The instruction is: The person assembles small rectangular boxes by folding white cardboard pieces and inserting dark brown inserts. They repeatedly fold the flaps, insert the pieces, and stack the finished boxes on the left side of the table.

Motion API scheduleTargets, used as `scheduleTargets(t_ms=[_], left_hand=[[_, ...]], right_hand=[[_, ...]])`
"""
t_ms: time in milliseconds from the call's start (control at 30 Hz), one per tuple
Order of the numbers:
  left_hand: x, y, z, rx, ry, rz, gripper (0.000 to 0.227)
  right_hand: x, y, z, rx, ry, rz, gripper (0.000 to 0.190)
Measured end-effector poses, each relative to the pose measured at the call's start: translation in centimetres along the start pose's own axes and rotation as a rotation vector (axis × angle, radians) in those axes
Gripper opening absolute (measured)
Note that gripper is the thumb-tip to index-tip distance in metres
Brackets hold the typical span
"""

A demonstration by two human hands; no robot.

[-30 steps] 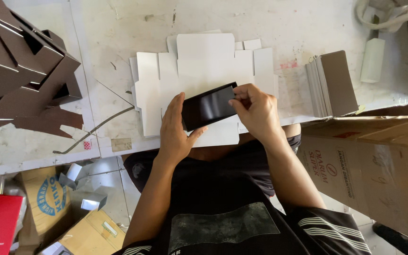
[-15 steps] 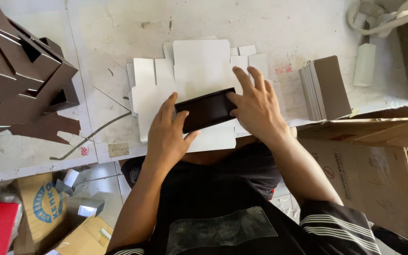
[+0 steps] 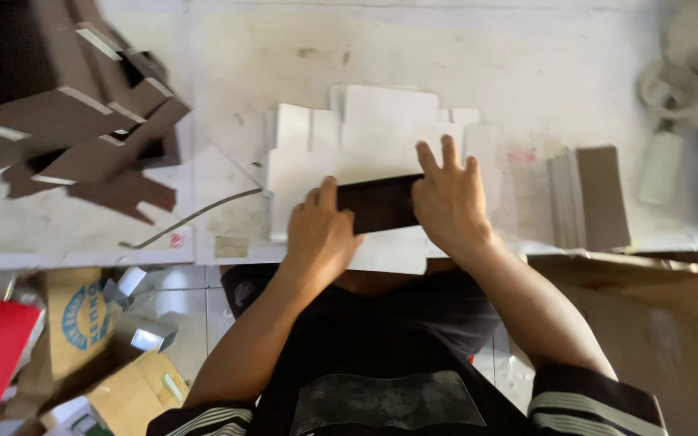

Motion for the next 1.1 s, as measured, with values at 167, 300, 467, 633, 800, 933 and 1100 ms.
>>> scheduleTargets(t_ms=[167,300,467,633,800,933,1100], left_hand=[[0.8,0.0,-0.5,-0.126,-0.039,-0.169,0.043],[1.2,1.3,-2.5,-0.348,-0.195,-0.47,0.037],[3.5,2.0,-4.8,-0.428,-0.207,-0.577,0.03],[4.3,8.9,-8.1,-0.526,-0.364,-0.608,0.012],[7.5,19.5,-12.3,-0.903,-0.368,-0.491,0.011],[11.7,29.2,-15.9,-1.1,-0.254,-0.193,0.025],[23.2,34.2,-14.3,-1.147,0.157,-0.13,0.033]], right_hand=[[0.2,-3.9,1.3,0.001,0.068,0.071,0.024],[-1.4,-5.0,1.6,0.038,0.113,0.311,0.027],[-1.3,-2.6,-2.4,-0.335,0.314,1.078,0.031],[-1.3,-0.2,-6.4,-0.514,0.39,1.285,0.072],[-1.9,0.8,-8.0,-0.69,0.371,1.351,0.07],[-0.9,-0.9,-7.7,-0.577,0.295,1.341,0.052],[0.6,-2.9,-7.3,-0.439,0.251,1.388,0.042]])
Point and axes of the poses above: each hand's wrist, its own z-axis towards the middle knuckle, its own y-axis out of the back of the hand, x = y × z, the point moved 8 cm from there along z, towards the middle knuckle
